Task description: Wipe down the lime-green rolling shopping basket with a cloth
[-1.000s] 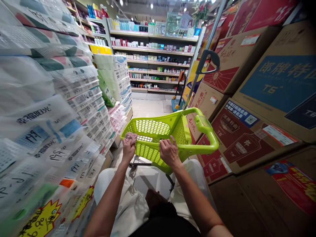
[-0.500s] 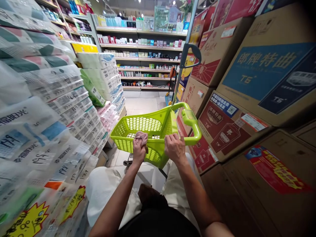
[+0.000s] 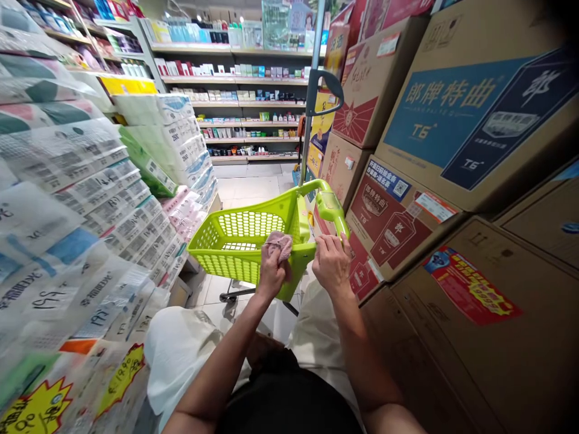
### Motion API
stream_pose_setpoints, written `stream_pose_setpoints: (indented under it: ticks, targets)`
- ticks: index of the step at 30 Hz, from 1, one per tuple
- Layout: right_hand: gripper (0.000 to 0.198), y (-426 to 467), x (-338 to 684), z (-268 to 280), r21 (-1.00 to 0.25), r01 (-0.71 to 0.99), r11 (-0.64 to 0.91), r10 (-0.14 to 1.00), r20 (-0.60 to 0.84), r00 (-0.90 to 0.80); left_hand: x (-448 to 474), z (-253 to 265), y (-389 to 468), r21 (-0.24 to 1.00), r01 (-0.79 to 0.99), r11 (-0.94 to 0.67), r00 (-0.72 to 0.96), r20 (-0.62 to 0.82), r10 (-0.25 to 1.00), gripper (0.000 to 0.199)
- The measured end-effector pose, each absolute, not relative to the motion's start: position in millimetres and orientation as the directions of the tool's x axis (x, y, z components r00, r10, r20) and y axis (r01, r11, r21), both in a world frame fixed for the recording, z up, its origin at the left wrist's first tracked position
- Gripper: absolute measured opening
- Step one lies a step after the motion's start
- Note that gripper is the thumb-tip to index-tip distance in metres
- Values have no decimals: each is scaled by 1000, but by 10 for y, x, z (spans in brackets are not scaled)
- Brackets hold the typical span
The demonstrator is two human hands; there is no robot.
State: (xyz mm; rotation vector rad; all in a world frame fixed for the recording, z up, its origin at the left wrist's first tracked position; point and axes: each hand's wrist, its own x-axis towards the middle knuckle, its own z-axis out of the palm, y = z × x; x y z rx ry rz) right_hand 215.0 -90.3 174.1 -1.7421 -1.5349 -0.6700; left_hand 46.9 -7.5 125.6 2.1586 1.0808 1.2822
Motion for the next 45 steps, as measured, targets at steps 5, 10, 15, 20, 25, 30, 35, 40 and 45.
stream_pose_setpoints:
  ticks: [5,10,15,20,25,30,35,40,45]
  targets:
    - [30,-897,2141,1704,-165,986,-37,609,778,154,250,1192,102,655,529,-540,99,584,806,18]
    - [28,-858,2099,1688,-176,983,-57,621,765,173,131,1068,111,686,386,-617,211,586,783,22]
    - [25,-857,2090,1699,-153,986,-72,621,766,164,205,788,-188,510,254,-822,298,767,569,33]
    - [25,-894,2107,1730,-122,989,-88,634,759,150,152,717,-90,449,323,-833,200,828,524,27]
    - [23,-883,2046,1755,-89,988,-124,634,759,148,150,872,20,527,403,-748,-3,818,575,27]
    - [21,-804,1902,1765,-60,992,-109,661,741,117,319,912,-134,399,361,-843,240,833,498,24]
    - [21,-763,1845,1732,-38,995,-90,657,749,88,191,823,-37,531,537,-655,-25,786,617,27]
    - [19,-712,1765,1708,-46,995,-88,685,722,94,247,808,-64,489,389,-781,183,790,585,22]
    - [21,-682,1727,1673,-43,997,-64,688,722,75,69,711,58,612,536,-582,-78,722,688,29]
